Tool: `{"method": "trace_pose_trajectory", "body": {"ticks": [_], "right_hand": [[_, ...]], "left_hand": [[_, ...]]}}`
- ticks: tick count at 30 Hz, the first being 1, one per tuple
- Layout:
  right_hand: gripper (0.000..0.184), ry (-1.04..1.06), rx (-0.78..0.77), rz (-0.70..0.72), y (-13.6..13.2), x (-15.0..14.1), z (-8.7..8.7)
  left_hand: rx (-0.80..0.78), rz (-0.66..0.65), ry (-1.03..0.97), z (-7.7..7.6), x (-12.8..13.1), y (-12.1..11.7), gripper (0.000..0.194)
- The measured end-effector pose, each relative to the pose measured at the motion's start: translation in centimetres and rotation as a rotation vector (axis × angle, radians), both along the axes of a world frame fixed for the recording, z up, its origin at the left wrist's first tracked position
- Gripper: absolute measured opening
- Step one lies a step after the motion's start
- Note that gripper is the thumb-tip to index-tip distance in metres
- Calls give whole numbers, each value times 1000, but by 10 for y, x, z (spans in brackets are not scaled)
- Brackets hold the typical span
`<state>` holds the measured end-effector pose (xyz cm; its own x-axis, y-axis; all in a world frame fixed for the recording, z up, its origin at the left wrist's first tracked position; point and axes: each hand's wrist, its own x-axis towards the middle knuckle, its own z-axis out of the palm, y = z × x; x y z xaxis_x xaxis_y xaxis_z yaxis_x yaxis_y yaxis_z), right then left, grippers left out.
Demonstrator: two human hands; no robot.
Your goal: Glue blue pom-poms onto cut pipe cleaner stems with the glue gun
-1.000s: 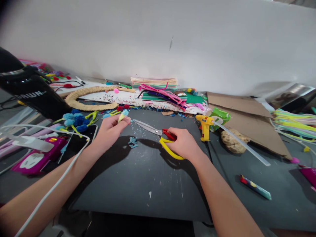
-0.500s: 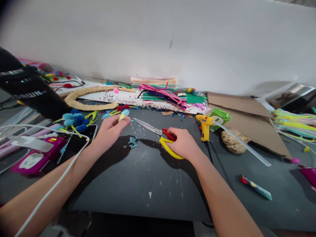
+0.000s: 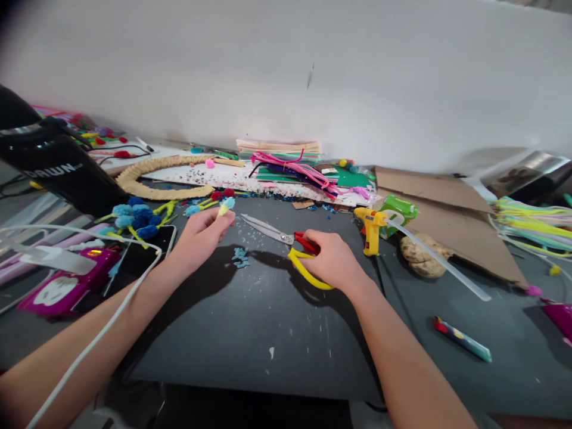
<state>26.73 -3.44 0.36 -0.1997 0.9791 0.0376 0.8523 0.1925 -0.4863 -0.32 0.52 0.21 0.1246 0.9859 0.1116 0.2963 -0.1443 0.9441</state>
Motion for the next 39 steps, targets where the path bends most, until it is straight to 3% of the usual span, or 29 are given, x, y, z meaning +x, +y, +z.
{"method": "trace_pose_trajectory", "body": {"ticks": [22, 39], "right_hand": [[35, 14, 42, -19, 1, 1, -2], [28, -15, -15, 10, 0, -1, 2]], "left_hand": [[-19, 9, 15, -1, 1, 1, 36], [-44, -36, -2, -2, 1, 1, 35]]}}
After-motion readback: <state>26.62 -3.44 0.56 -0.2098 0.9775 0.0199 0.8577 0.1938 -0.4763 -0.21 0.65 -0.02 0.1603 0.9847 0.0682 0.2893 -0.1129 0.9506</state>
